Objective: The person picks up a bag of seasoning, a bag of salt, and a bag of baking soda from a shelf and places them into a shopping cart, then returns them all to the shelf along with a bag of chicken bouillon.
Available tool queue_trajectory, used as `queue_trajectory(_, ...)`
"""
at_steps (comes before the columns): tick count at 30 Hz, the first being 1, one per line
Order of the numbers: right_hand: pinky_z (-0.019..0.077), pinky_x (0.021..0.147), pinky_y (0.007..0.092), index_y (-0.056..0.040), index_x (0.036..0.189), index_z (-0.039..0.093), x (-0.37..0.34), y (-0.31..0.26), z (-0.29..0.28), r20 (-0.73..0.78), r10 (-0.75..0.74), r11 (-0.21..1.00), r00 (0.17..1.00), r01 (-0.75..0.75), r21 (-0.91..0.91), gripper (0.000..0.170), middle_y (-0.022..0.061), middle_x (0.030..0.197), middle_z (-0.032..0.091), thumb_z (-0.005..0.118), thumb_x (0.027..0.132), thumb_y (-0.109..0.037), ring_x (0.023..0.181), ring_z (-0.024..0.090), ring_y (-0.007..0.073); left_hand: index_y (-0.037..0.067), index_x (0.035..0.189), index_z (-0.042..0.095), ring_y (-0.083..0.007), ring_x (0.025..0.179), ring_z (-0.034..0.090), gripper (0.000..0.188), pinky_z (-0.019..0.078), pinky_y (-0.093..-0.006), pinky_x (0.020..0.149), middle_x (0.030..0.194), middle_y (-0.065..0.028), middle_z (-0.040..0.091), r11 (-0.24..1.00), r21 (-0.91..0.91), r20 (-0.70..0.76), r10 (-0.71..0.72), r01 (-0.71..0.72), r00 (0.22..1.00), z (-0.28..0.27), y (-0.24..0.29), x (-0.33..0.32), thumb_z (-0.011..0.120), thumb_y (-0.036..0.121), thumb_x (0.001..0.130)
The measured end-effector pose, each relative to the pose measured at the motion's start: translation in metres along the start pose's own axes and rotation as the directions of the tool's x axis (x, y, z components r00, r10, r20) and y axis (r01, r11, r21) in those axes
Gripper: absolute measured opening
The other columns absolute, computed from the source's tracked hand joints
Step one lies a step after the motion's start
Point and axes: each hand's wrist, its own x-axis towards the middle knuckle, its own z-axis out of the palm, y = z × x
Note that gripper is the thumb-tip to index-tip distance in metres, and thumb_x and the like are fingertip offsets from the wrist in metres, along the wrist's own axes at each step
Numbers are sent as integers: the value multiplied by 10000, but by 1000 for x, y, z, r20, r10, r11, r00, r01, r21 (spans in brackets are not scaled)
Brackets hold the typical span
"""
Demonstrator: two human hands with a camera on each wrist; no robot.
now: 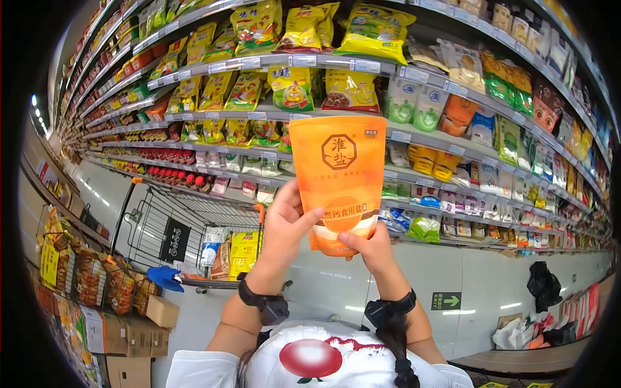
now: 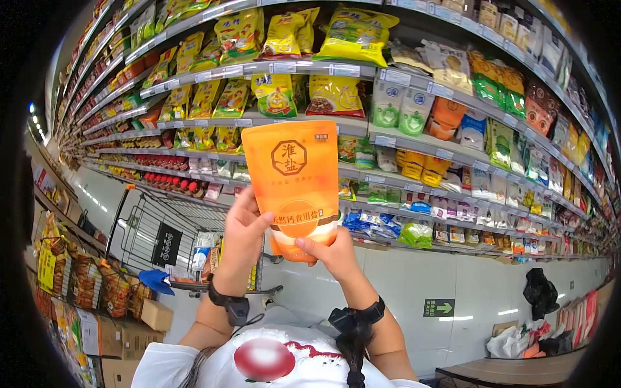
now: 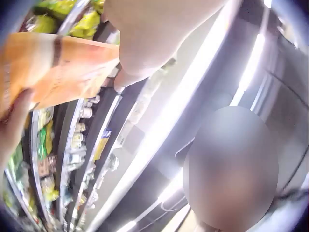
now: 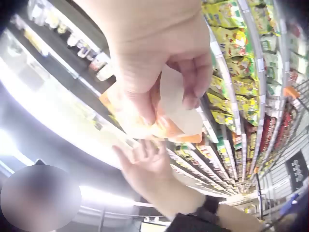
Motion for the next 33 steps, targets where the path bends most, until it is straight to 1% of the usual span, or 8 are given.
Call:
queue_trajectory(5,453,420,210,23,882,586,-19,-15,0,-76,-17,999,997,14,-38,272,68,761,618,692,707,-155,575,579,109,-47,1098,464,-158,949,546,363,432,-274,823,1014,-101,569,998,40,-128,-50,56,990,18,-16,-16,607,18,771)
queue_trajectory(19,425,404,220,14,950,547,8,46,49,21,149,955,989,-150,257,261,72,802,602,645,738,-103,595,577,119,-59,1223,333,-194,1075,474,443,386,-304,904,1194,-154,460,984,93,-211,-130,152,969,-60,-9,-47,519,45,835)
queue_trajectory(22,409,401,221,7,942,547,29,89,74,77,238,950,968,-248,188,232,68,796,597,627,757,-107,582,566,117,-63,1281,206,-251,1176,380,549,315,-348,968,1309,-203,316,979,193,-393,19,62,919,-112,-5,-68,501,123,858)
queue_trajectory(24,402,400,220,5,932,551,41,124,98,135,330,925,934,-349,154,221,64,790,595,624,761,-113,571,558,114,-52,1323,65,-314,1253,248,677,214,-384,1015,1381,-211,169,697,685,-451,177,212,875,-166,-8,-91,500,162,851)
queue_trajectory(25,395,399,219,3,922,555,47,141,109,127,389,905,913,-404,134,210,61,784,594,622,765,-118,561,550,111,-52,1323,65,-314,1253,248,677,214,-384,1015,1381,-211,169,688,690,-482,206,224,851,-199,-10,-106,500,162,851)
queue_trajectory(27,387,399,211,-9,895,566,58,173,137,174,456,879,873,-472,66,191,50,751,592,631,763,-132,537,530,101,-77,1305,111,-385,1255,204,818,180,-404,1027,1338,-292,181,136,850,-517,405,510,754,-272,-14,-147,596,319,779)
queue_trajectory(29,386,393,211,-38,924,545,69,203,170,251,577,811,778,-583,-56,189,23,731,578,611,784,-146,510,510,85,-107,1291,93,-411,1258,161,868,155,-420,1030,1340,-306,149,-33,649,-673,441,760,594,-342,-14,-188,630,278,729)
queue_trajectory(33,384,382,200,-68,880,557,90,261,236,362,698,704,618,-686,-185,154,-1,644,555,632,766,-139,448,481,75,-102,1292,106,-415,1234,218,987,206,-408,1017,1314,-301,220,238,205,-837,546,949,44,-474,-15,-268,661,424,669)
